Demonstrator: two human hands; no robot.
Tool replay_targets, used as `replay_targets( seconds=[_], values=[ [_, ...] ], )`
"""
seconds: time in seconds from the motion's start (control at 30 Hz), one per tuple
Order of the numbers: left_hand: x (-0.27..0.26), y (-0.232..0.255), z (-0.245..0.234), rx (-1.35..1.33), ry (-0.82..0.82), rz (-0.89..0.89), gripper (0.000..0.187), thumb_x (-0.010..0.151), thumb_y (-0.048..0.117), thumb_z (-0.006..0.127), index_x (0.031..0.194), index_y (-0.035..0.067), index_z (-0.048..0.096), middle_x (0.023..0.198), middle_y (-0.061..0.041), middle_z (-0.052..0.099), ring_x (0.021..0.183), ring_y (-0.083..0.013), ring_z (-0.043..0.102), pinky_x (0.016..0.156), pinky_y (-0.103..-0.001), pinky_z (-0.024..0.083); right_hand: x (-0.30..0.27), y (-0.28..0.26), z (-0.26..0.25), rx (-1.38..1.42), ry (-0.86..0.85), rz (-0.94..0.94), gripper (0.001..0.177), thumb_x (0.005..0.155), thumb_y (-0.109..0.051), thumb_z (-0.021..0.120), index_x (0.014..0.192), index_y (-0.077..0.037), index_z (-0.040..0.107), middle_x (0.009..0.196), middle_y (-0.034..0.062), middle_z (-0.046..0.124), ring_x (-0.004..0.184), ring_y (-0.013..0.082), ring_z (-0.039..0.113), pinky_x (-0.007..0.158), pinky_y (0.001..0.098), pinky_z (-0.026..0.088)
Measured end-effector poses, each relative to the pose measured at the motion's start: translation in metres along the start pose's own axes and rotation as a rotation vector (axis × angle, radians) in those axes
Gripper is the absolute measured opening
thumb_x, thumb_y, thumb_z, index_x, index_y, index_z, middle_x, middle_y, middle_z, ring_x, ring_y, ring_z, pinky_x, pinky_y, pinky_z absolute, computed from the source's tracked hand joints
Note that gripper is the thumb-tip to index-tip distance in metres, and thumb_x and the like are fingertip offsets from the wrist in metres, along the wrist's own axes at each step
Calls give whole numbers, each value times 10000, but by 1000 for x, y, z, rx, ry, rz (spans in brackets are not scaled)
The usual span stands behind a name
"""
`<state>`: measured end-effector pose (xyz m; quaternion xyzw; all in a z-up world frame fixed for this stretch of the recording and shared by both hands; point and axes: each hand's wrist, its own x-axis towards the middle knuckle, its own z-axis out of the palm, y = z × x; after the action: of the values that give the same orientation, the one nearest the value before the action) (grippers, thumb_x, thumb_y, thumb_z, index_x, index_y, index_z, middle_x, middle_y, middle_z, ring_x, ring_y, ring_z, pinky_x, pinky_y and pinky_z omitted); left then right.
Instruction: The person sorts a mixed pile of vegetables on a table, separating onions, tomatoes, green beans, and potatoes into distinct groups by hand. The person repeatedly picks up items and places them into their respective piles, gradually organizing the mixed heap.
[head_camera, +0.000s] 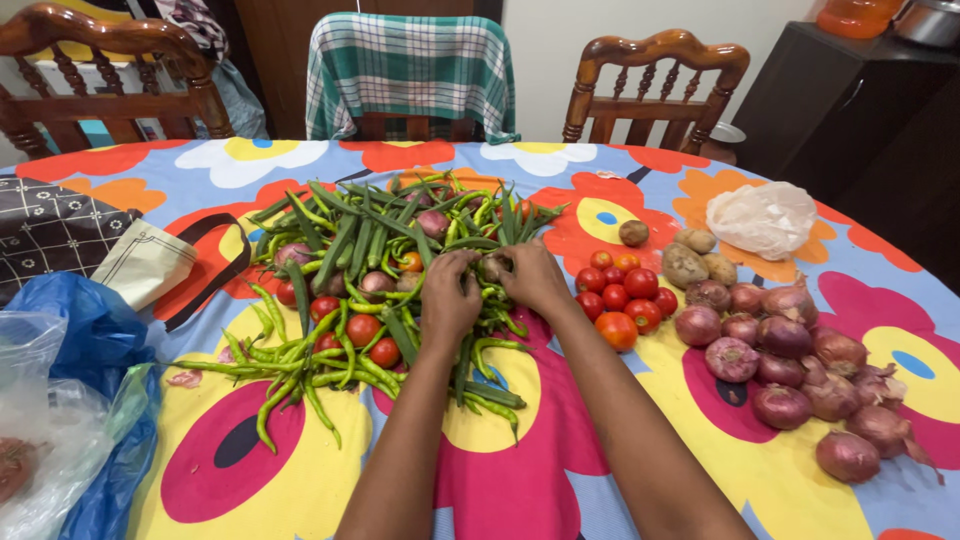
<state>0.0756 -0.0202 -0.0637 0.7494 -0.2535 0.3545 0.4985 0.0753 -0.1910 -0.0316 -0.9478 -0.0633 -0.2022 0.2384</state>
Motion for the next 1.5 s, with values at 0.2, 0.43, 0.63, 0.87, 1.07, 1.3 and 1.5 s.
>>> replay_targets(
  seconds=[0.2,0.43,0.63,0.87,1.07,1.3,1.5],
  values=[
    [0,0,-3,-4,-7,-2,293,789,-43,626,1062,12,718,1089,-157,717,1096,-373,650,990,-451,508,6,-5,13,-169,38,1,323,732,-206,811,1039,-109,786,984,156,748,1034,387,631,933,470,515],
    [2,8,-8,-5,-35,-8,301,795,-38,622,1078,7,717,1082,-160,715,1077,-380,639,980,-450,500,13,-5,24,-275,20,71,266,831,-242,765,1050,-91,765,1040,185,706,1124,409,581,962,507,499],
    [4,11,-8,18,-39,-21,316,791,-39,622,1086,6,723,1082,-162,715,1080,-383,635,981,-453,496,19,6,29,-297,-29,83,346,774,-258,792,1072,-89,745,1078,186,681,1164,418,549,958,502,493],
    [3,8,-7,20,-19,4,309,789,-48,618,1078,-12,721,1092,-169,716,1089,-384,637,995,-455,497,15,17,36,-42,59,30,535,630,-180,877,1091,-87,624,1027,180,672,1101,398,591,931,476,509],
    [3,8,-7,25,-35,-14,305,793,-45,619,1079,-12,720,1097,-169,714,1092,-378,637,991,-449,501,8,19,32,85,200,40,621,578,-173,887,1085,-102,534,927,108,689,950,349,649,806,463,526],
    [5,18,-13,23,-11,41,328,813,-11,654,1137,-3,703,1130,-187,701,1123,-395,623,1013,-463,487,3,23,10,777,172,136,533,729,-144,856,1121,-86,500,988,94,646,876,179,653,722,327,572],
    [11,57,-8,30,-26,-11,302,923,71,682,1222,30,704,1117,-175,712,1106,-391,623,990,-471,478,-16,18,-35,1114,-32,335,482,821,-83,705,1259,-116,509,1059,107,669,910,193,709,746,326,623]
  ],
)
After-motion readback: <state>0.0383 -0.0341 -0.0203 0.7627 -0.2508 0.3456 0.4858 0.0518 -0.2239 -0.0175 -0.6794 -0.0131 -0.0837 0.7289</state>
